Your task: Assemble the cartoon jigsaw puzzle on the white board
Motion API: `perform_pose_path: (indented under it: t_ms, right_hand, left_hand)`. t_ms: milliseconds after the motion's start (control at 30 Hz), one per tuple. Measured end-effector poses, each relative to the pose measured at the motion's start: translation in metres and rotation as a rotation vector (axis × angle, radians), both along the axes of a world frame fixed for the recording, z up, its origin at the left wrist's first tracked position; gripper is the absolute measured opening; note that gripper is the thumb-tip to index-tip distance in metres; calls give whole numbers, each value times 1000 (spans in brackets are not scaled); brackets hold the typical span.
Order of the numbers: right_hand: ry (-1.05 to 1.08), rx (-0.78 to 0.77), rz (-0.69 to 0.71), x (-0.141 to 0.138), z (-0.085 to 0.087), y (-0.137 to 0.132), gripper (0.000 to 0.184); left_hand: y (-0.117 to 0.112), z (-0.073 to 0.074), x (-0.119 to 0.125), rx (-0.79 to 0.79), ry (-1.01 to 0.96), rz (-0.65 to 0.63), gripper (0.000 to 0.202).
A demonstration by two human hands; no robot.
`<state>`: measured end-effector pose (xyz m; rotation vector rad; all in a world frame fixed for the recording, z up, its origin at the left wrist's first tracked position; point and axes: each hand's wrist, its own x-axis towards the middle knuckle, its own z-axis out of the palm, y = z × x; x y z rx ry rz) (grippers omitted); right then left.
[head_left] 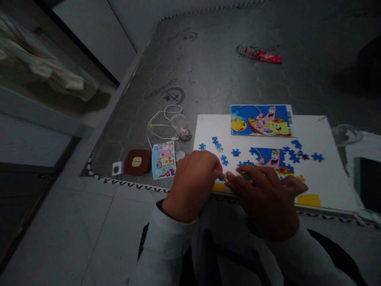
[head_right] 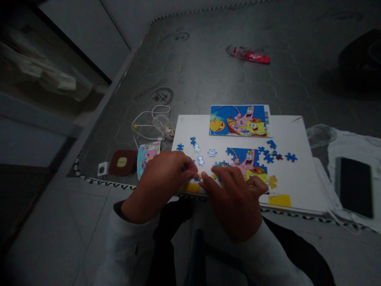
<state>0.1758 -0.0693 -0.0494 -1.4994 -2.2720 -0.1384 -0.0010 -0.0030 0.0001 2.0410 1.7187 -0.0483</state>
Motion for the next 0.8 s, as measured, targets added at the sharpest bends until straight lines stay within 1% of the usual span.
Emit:
perform_pose_path:
  t_ms: [67,200,333,467,600,700,800]
  right_hand:
    - [-15,-11,-24,-3,2,-4,18]
    - [-10,-19,-54,-6,4,-7,22]
    - [-13,12,-98,-7,4,-5,14]
    - [-7,52,-98,-9,3,-1,7]
    - [-19,76,-102,-12,4,0,4]
    - [-22,60,-103,-13,4,-1,7]
    - [-4,64,-124,-13,3,-1,6]
  left_hand:
    - [-3,0,1,8,14,13,9]
    - [-6,0,1,8,26,0,12]
    - [-10,4,-1,25,26,-33,12]
    - [-14,7,-2,50,22,-58,16]
    - [-14,3,-1,41,20,-59,14]
    - [-13,1,-1,17,12,-68,14]
    - [-12,0,-3,14,9,-79,14]
